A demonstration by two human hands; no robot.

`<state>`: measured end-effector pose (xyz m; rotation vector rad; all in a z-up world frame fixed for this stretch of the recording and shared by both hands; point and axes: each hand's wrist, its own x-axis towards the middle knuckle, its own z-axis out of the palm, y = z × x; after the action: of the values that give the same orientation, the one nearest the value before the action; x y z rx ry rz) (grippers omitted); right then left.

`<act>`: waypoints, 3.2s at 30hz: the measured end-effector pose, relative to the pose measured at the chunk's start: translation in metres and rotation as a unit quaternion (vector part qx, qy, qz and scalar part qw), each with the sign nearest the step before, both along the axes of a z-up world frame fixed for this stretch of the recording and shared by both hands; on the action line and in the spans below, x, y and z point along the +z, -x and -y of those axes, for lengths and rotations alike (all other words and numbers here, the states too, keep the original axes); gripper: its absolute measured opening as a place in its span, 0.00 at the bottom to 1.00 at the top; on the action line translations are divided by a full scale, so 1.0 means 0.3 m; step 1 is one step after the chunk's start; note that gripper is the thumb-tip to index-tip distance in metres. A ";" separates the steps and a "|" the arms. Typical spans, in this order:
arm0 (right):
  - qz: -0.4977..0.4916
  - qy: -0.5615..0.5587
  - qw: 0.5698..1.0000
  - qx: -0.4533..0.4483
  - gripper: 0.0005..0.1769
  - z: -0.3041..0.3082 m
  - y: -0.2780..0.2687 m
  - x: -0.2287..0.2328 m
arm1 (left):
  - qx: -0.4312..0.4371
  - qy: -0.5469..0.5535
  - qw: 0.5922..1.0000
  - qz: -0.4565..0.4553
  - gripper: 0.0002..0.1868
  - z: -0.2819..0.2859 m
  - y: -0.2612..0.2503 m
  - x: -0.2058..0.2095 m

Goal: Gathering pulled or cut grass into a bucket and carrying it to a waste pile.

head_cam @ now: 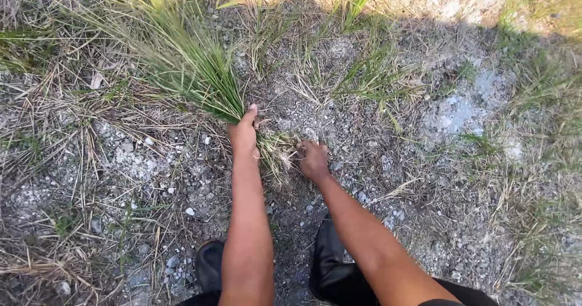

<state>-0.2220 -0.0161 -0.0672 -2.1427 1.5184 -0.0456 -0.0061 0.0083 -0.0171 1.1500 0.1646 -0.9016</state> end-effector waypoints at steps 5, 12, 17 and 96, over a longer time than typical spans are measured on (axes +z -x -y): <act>0.044 0.047 0.996 0.063 0.20 0.013 0.066 -0.080 | -0.002 -0.001 1.000 0.002 0.11 -0.008 0.015 0.055; -0.032 -0.080 0.996 -0.018 0.26 0.024 -0.025 0.070 | -0.015 -0.060 0.998 -0.003 0.10 0.018 -0.030 0.026; 0.037 -0.021 0.998 0.042 0.22 -0.001 -0.023 0.085 | -0.036 -0.106 0.994 0.018 0.11 0.030 -0.017 0.073; 0.069 0.038 0.913 -0.400 0.36 0.819 0.360 -0.273 | -0.303 -0.488 0.724 0.383 0.31 -0.040 0.073 -0.017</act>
<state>-0.3298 -0.2618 -0.1490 -1.3865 2.2183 -0.5286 -0.0280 0.0202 -0.0222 2.5980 -0.5282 -0.8019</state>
